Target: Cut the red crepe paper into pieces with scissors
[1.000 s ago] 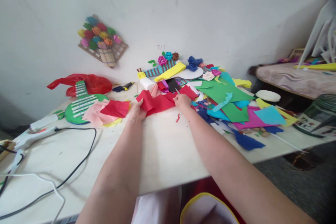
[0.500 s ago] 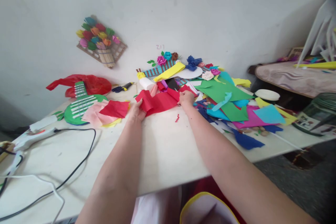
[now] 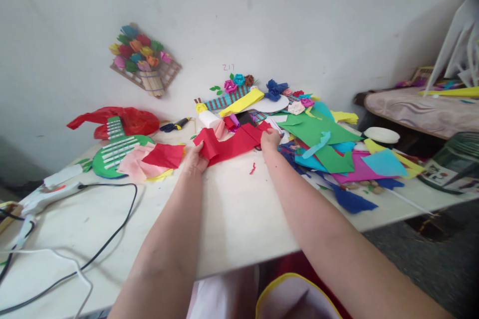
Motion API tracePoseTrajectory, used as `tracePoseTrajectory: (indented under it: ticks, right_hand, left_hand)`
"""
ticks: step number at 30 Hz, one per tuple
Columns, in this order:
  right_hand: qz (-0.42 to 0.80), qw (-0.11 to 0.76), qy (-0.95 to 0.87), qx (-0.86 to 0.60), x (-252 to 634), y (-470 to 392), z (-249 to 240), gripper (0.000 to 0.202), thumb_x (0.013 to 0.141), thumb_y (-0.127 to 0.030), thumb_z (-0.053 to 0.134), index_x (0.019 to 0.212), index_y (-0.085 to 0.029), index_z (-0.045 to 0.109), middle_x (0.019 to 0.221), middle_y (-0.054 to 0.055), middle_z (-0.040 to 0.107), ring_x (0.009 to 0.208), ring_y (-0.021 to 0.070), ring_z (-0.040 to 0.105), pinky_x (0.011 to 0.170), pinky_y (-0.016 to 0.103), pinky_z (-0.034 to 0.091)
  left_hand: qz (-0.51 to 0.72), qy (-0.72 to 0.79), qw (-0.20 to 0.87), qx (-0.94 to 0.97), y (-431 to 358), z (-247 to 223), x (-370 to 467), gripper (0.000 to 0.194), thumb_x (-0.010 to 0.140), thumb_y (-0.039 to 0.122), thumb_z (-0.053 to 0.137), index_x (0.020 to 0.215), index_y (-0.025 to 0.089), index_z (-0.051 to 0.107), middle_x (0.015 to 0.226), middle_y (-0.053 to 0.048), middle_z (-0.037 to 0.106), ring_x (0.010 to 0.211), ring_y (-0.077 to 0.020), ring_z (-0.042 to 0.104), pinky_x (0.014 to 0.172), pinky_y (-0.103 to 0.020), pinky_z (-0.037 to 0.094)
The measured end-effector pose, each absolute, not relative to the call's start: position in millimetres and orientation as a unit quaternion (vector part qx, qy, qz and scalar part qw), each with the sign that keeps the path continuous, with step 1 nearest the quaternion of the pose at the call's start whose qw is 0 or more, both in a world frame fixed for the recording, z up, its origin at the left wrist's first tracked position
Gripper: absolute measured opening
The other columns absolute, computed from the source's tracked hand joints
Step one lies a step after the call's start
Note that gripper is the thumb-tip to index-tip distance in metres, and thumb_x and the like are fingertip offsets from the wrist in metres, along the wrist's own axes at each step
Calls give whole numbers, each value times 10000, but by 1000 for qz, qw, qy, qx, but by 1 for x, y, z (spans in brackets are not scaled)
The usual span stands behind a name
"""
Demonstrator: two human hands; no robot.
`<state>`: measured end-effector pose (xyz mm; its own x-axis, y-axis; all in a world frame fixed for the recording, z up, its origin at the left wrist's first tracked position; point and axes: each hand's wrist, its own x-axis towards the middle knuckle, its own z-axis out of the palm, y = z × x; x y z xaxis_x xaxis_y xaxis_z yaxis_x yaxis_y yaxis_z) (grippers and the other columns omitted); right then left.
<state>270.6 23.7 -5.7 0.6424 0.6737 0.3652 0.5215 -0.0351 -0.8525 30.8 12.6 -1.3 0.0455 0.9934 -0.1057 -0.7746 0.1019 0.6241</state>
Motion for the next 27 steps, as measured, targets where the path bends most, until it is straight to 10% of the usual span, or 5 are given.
tracePoseTrajectory:
  ticks: [8, 15, 22, 27]
  right_hand:
    - [-20, 566, -532, -629, 247, 9, 0, 285, 756, -106, 422, 965, -114, 616, 1166, 177, 552, 1164, 251, 460, 1003, 405, 337]
    - [23, 407, -790, -459, 215, 2, -9, 365, 792, -85, 413, 1091, -113, 622, 1181, 118, 603, 1126, 176, 526, 1003, 306, 366]
    - [110, 146, -799, -573, 212, -3, -13, 584, 899, -371, 376, 1423, -127, 294, 1485, 105, 249, 1376, 234, 192, 1107, 430, 154]
    - [97, 110, -763, -629, 222, 6, -18, 565, 930, -423, 254, 1430, -162, 286, 1502, 56, 210, 1387, 252, 131, 1109, 444, 97]
  left_hand:
    - [636, 271, 691, 211, 13, -3, 31, 272, 826, 88, 508, 1089, 125, 566, 799, -72, 699, 717, -170, 672, 795, -315, 539]
    - [635, 270, 691, 215, 17, -5, 30, 307, 821, 95, 510, 1123, 114, 559, 849, -91, 698, 740, -175, 672, 802, -319, 535]
    - [629, 275, 692, 224, 15, -4, 30, 271, 824, 95, 505, 1084, 123, 573, 805, -74, 696, 709, -162, 667, 784, -310, 540]
    - [632, 285, 686, 220, 15, -3, 30, 274, 822, 94, 505, 1087, 131, 569, 835, -80, 692, 752, -172, 670, 806, -322, 532]
